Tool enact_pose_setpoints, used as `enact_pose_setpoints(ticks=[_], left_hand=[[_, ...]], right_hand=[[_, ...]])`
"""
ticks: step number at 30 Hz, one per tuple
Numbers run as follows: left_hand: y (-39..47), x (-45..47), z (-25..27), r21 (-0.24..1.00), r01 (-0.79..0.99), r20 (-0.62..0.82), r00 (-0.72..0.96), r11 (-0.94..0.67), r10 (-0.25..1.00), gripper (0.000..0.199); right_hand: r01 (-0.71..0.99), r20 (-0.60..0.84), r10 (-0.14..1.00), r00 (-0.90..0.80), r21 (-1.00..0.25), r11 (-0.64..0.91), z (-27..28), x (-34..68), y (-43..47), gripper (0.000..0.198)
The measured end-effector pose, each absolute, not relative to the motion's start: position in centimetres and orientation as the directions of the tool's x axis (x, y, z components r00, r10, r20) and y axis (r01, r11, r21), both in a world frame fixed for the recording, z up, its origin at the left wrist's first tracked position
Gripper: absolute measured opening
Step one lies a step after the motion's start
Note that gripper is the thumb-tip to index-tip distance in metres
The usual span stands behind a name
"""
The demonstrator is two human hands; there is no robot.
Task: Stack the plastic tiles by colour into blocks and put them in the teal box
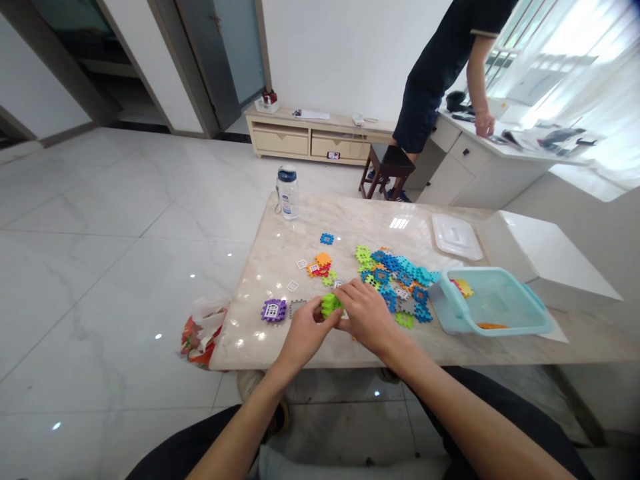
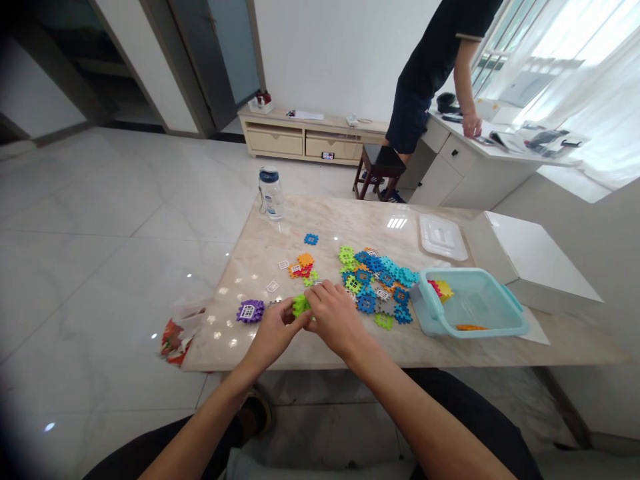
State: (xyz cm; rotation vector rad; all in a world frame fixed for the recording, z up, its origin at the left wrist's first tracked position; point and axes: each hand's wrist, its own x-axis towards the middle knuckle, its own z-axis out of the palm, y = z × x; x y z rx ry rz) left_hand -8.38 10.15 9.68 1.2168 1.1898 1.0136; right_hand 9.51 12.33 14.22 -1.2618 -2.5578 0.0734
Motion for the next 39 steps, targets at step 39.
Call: enact_pose_setpoints(ticks=[39], left_hand=[[-0.3, -8.9, 11.5, 0.964, 0.176, -0.193, -0.057, 0.200, 0.980, 0.057]], right_hand=[[0.811, 0.004, 0.858, -0.514, -0.324, 0.487, 17.6, 9.6, 8.3, 0.038]])
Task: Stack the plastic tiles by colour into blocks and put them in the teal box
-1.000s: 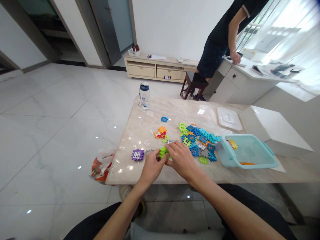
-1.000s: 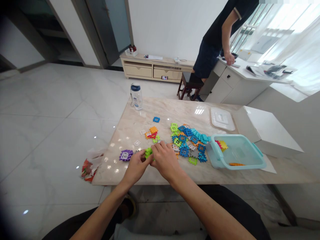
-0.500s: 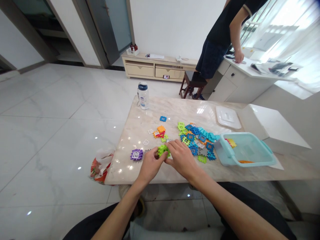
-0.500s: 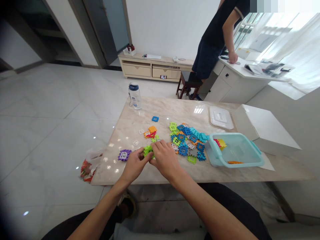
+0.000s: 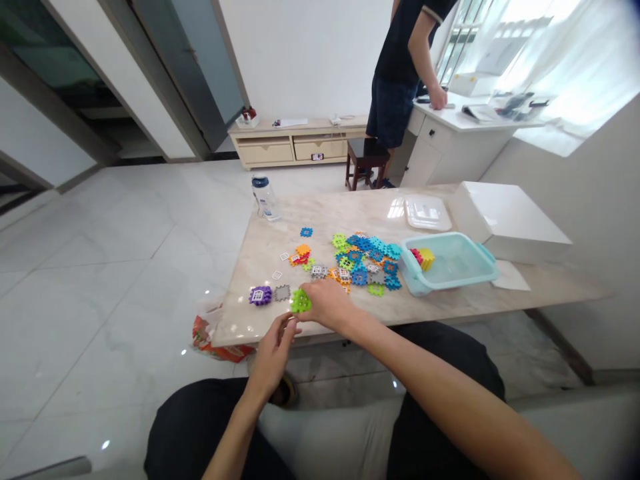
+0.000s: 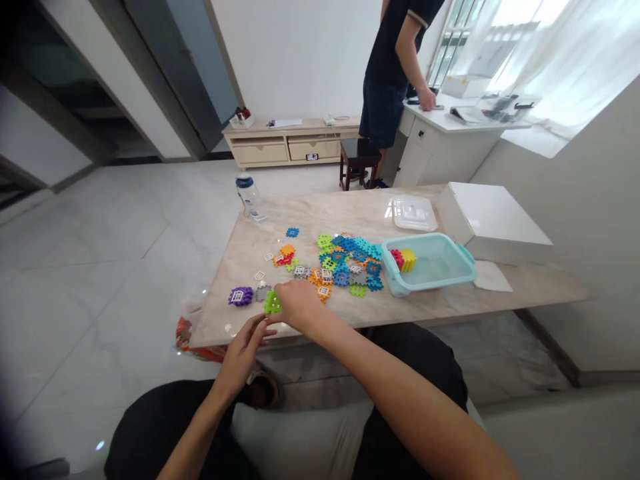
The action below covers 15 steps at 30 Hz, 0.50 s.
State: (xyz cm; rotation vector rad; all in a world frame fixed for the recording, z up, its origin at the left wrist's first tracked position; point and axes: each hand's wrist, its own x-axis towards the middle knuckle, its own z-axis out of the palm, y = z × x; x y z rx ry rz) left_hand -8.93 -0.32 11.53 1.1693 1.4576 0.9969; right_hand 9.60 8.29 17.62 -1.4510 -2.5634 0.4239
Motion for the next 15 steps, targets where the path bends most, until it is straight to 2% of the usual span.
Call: enact_pose_setpoints(ticks=[4, 7, 11, 15], left_hand=[[-8.8, -9.7, 11.2, 0.880, 0.396, -0.242, -0.098, 0.261, 0.965, 0.056], [-15.3, -9.7, 9.9, 0.713, 0.660, -0.203, -0.133, 0.239, 0.970, 0.050], [-21.2, -9.0, 8.9, 0.497, 0.859, -0.124, -0.069, 0.122, 0.990, 0.041], [-22.2, -9.1, 10.7, 0.336, 0.940, 0.038, 0.048, -0.058, 0.998, 0.040]], right_hand=[[0.851, 0.019, 0.900, -0.435, -0.318, 0.418, 19.5, 12.5, 7.8, 0.046], [0.861, 0.051, 0.907, -0.418, -0.295, 0.414, 20.4, 14.6, 7.5, 0.046], [0.868, 0.062, 0.910, -0.410, -0.280, 0.410, 20.6, 16.7, 6.8, 0.043], [0.883, 0.064, 0.931, -0.360, -0.298, 0.362, 20.5, 18.4, 6.3, 0.047]])
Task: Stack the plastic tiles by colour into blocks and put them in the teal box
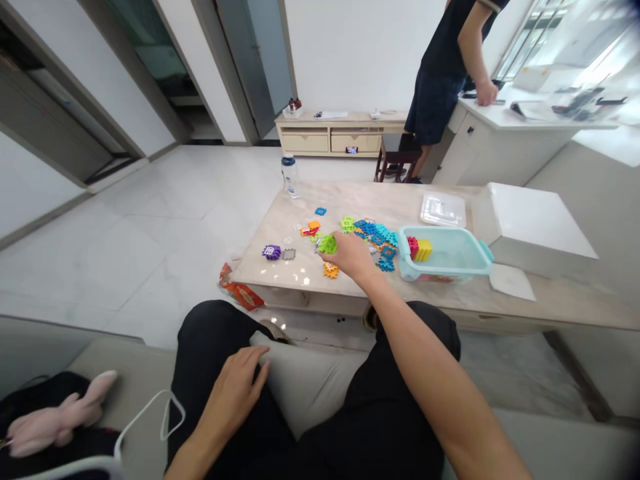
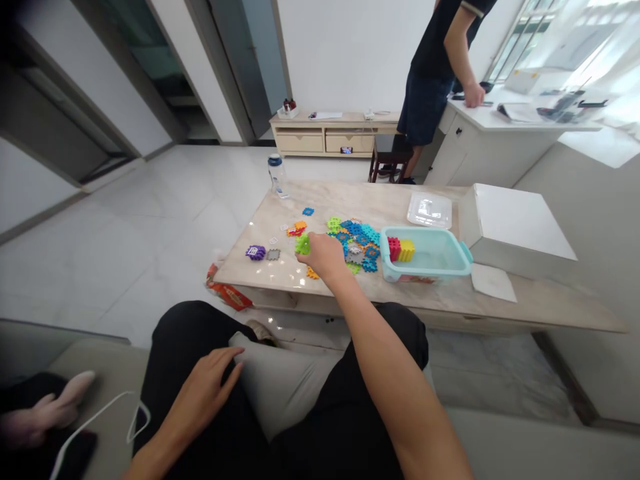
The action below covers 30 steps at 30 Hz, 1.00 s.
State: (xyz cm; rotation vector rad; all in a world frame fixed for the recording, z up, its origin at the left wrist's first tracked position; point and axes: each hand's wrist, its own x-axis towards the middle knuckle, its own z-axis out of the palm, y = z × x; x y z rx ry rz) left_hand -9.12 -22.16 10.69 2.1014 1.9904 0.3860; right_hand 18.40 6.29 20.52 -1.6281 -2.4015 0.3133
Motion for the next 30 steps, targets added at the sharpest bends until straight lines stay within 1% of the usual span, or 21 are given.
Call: enact_pose_setpoints(ticks=[2, 4, 7, 10, 14, 18, 21, 23, 26, 30], left_hand=[[-21.6, -9.9, 12.0, 0.256, 0.958, 0.140, 0.094, -0.127, 0.986, 0.038], [-20.9, -11.2, 13.1, 0.175, 0.972, 0.218, 0.120, -0.159, 0.969, 0.036], [-20.4, -13.3, 14.1, 0.085, 0.986, 0.290, 0.116, -0.146, 0.950, 0.039], [-20.6, -14.7, 14.8, 0.053, 0.994, 0.325, 0.077, -0.100, 0.943, 0.044], [-21.5, -14.6, 15.4, 0.078, 0.996, 0.317, 0.012, -0.038, 0.948, 0.050], [-22.9, -13.9, 14.8, 0.109, 0.993, 0.300, -0.083, 0.052, 0.950, 0.056], [-23.4, -13.9, 13.7, 0.127, 0.986, 0.292, -0.144, 0.111, 0.946, 0.066], [-23.3, -14.0, 12.9, 0.146, 0.979, 0.297, -0.182, 0.143, 0.938, 0.075], [-22.6, -14.0, 12.6, 0.188, 0.972, 0.306, -0.195, 0.142, 0.932, 0.084], [-21.5, -14.1, 13.5, 0.225, 0.967, 0.307, -0.187, 0.120, 0.933, 0.088]], right_hand=[[0.887, 0.087, 0.940, -0.331, -0.313, 0.341, 20.6, 18.9, 6.1, 0.049], [0.887, 0.108, 0.945, -0.308, -0.326, 0.327, 20.7, 19.1, 6.0, 0.047], [0.883, 0.119, 0.946, -0.302, -0.339, 0.325, 20.7, 19.0, 6.0, 0.046], [0.884, 0.095, 0.947, -0.308, -0.340, 0.321, 20.5, 18.8, 6.1, 0.048], [0.889, 0.049, 0.944, -0.325, -0.325, 0.323, 19.8, 18.6, 6.4, 0.049], [0.891, 0.050, 0.941, -0.334, -0.309, 0.333, 19.8, 18.3, 6.5, 0.047], [0.884, 0.051, 0.933, -0.357, -0.305, 0.355, 20.2, 17.9, 6.4, 0.048], [0.876, 0.025, 0.922, -0.386, -0.304, 0.375, 20.4, 17.6, 6.2, 0.049], [0.873, -0.026, 0.910, -0.413, -0.294, 0.388, 20.2, 17.3, 6.2, 0.052], [0.870, -0.049, 0.903, -0.427, -0.293, 0.396, 19.4, 17.3, 6.2, 0.052]])
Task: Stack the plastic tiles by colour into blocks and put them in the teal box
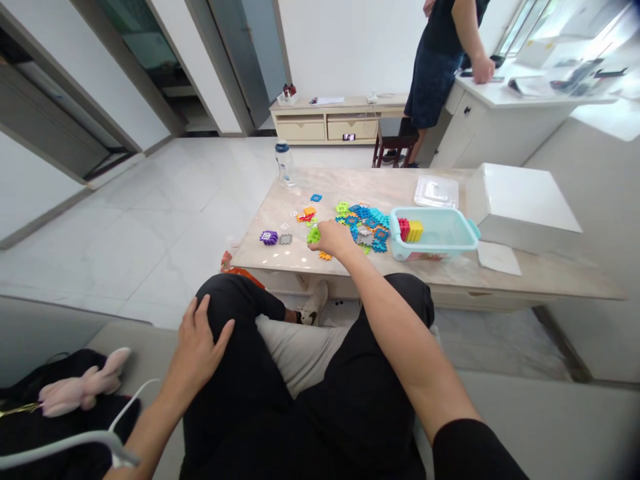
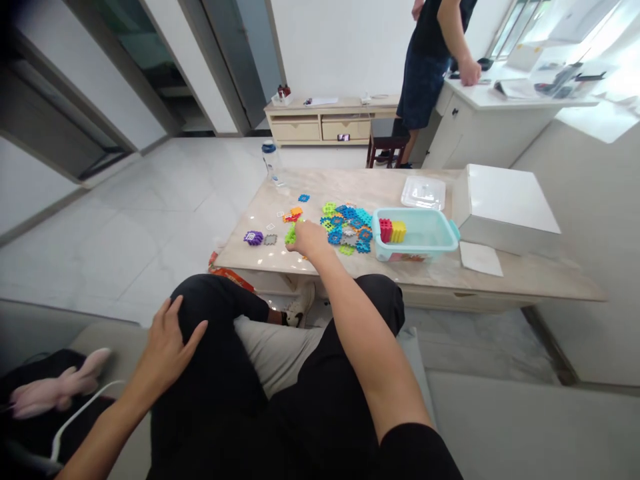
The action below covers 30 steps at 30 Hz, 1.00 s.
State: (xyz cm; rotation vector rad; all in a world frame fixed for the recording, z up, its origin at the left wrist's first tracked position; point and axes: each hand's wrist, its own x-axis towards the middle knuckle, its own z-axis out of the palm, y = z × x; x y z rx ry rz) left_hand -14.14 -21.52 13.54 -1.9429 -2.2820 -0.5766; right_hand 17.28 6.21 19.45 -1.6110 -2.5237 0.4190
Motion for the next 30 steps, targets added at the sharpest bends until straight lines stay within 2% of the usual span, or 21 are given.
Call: enact_pose_setpoints(ticks=[6, 14, 18, 22, 26, 30], left_hand=[[-21.1, -13.2, 14.7, 0.265, 0.961, 0.277, -0.153, 0.077, 0.949, 0.087], [-19.7, -3.7, 15.4, 0.275, 0.956, 0.318, 0.011, -0.103, 0.948, 0.079], [-18.3, 1.2, 14.5, 0.350, 0.934, 0.252, -0.023, -0.069, 0.967, 0.086], [-17.8, 4.3, 13.3, 0.368, 0.922, 0.230, 0.036, -0.122, 0.972, 0.088], [-17.8, 4.5, 12.9, 0.334, 0.927, 0.261, 0.084, -0.172, 0.962, 0.085], [-17.4, 2.4, 12.1, 0.358, 0.918, 0.258, 0.081, -0.173, 0.963, 0.080]], right_hand=[[0.861, -0.013, 0.906, -0.423, -0.317, 0.398, 19.9, 17.2, 5.7, 0.048], [0.854, -0.007, 0.914, -0.406, -0.358, 0.377, 20.6, 17.1, 5.2, 0.046], [0.866, -0.002, 0.924, -0.382, -0.351, 0.357, 19.7, 18.1, 4.5, 0.046], [0.880, -0.003, 0.939, -0.344, -0.349, 0.322, 18.8, 19.5, 3.9, 0.043], [0.890, 0.002, 0.952, -0.306, -0.356, 0.286, 18.6, 20.2, 3.4, 0.044], [0.892, -0.020, 0.958, -0.288, -0.370, 0.260, 18.8, 19.7, 3.5, 0.044]])
